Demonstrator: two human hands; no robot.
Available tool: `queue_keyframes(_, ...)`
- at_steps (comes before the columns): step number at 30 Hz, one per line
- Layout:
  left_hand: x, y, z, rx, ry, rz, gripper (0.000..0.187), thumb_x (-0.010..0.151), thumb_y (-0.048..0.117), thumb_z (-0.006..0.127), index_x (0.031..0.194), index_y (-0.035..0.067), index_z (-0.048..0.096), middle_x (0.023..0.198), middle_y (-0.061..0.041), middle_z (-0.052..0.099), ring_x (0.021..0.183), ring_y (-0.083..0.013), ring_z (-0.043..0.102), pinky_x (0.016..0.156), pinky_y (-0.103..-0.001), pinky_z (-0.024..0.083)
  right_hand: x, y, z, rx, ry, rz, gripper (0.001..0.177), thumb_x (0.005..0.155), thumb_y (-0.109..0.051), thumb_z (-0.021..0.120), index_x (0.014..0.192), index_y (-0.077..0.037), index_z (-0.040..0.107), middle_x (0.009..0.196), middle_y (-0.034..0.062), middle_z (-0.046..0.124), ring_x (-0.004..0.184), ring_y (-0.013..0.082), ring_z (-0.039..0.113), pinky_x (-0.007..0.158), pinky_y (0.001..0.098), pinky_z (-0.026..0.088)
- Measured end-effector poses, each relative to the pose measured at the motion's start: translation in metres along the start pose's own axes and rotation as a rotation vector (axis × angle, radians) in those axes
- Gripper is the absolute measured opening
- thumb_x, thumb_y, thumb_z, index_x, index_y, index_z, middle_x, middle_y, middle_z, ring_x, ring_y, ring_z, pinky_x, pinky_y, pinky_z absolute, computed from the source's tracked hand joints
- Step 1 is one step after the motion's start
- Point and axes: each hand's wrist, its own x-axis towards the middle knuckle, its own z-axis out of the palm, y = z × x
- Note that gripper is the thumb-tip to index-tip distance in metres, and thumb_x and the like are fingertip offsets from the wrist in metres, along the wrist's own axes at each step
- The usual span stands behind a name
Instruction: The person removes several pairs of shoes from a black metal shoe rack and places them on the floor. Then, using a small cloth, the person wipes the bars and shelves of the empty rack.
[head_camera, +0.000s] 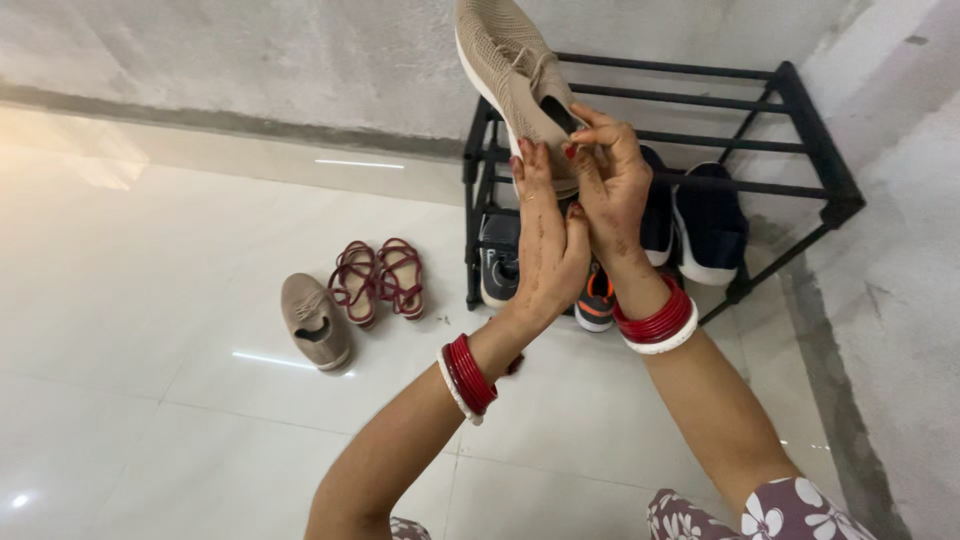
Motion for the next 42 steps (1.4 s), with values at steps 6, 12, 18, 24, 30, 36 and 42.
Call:
queue_keyframes(6,-0.02,-0.03,-0.067,-0.079,0.038,-0.252,0.079,0.094,0.007,0.039,0.162,-0.009,0.001,0.173,-0.03,0.0,0.162,-0.0441,-0.005,0.132,-0.05,0.006,-0.027,0.012,0.086,0.034,-0.055,0.055,0.004,0.106,-0.002,0.064,0.11,-0.004,0.062,0.142,0.0147,0.06,0.125,0.0186,0.065,0.104,0.0301,0.057)
queue_keyframes(12,-0.045,-0.086,-0.125,-0.137,0.334,-0.514,0.067,0.105,0.021,0.035,0.163,-0.003,0.01,0.173,-0.021,0.002,0.16,-0.0366,-0.006,0.127,-0.044,0.002,-0.077,0.04,0.169,-0.168,-0.201,0.017,0.003,0.103,-0.006,0.066,0.105,-0.004,0.065,0.137,0.0145,0.066,0.119,0.0227,0.068,0.098,0.0321,0.058)
queue_keyframes(18,-0.096,-0.146,-0.185,-0.057,0.506,-0.662,0.065,0.107,0.028,0.036,0.162,0.0,0.013,0.174,-0.016,0.005,0.161,-0.0313,-0.004,0.128,-0.041,0.0,-0.137,0.08,0.246,-0.036,-0.353,0.155,0.004,0.099,-0.006,0.068,0.103,-0.005,0.067,0.135,0.016,0.064,0.123,0.0247,0.065,0.099,0.0344,0.057)
queue_keyframes(24,-0.152,-0.196,-0.241,-0.024,0.615,-0.999,0.068,0.104,0.035,0.034,0.161,0.004,0.013,0.172,-0.013,0.006,0.159,-0.0292,-0.004,0.126,-0.04,0.002,-0.208,0.112,0.308,-0.056,-0.495,0.313,0.01,0.092,-0.007,0.071,0.101,-0.006,0.066,0.135,0.0132,0.062,0.118,0.0221,0.066,0.096,0.0328,0.058)
queue_keyframes(30,-0.198,-0.236,-0.272,0.014,0.695,-1.077,0.067,0.105,0.035,0.033,0.16,0.002,0.016,0.172,-0.014,0.007,0.159,-0.0326,-0.005,0.127,-0.043,0.004,-0.259,0.139,0.346,-0.01,-0.594,0.445,0.011,0.09,-0.004,0.071,0.1,-0.004,0.067,0.135,0.0136,0.06,0.119,0.0228,0.063,0.099,0.0335,0.054)
queue_keyframes(36,-0.228,-0.263,-0.287,-0.022,0.759,-1.151,0.066,0.103,0.037,0.032,0.159,0.003,0.019,0.171,-0.014,0.01,0.159,-0.0314,-0.003,0.126,-0.041,0.008,-0.297,0.17,0.363,-0.086,-0.696,0.463,0.01,0.093,-0.004,0.069,0.102,-0.002,0.068,0.134,0.0116,0.061,0.119,0.0216,0.062,0.1,0.032,0.053)
queue_keyframes(42,-0.246,-0.278,-0.294,-0.016,0.786,-1.193,0.064,0.104,0.038,0.032,0.158,0.005,0.026,0.164,-0.017,0.023,0.153,-0.0336,0.022,0.122,-0.039,0.024,-0.323,0.193,0.374,0.553,-0.452,1.067,0.024,0.105,-0.007,0.055,0.096,0.008,0.07,0.141,0.0137,0.054,0.114,0.0203,0.061,0.099,0.0294,0.053)
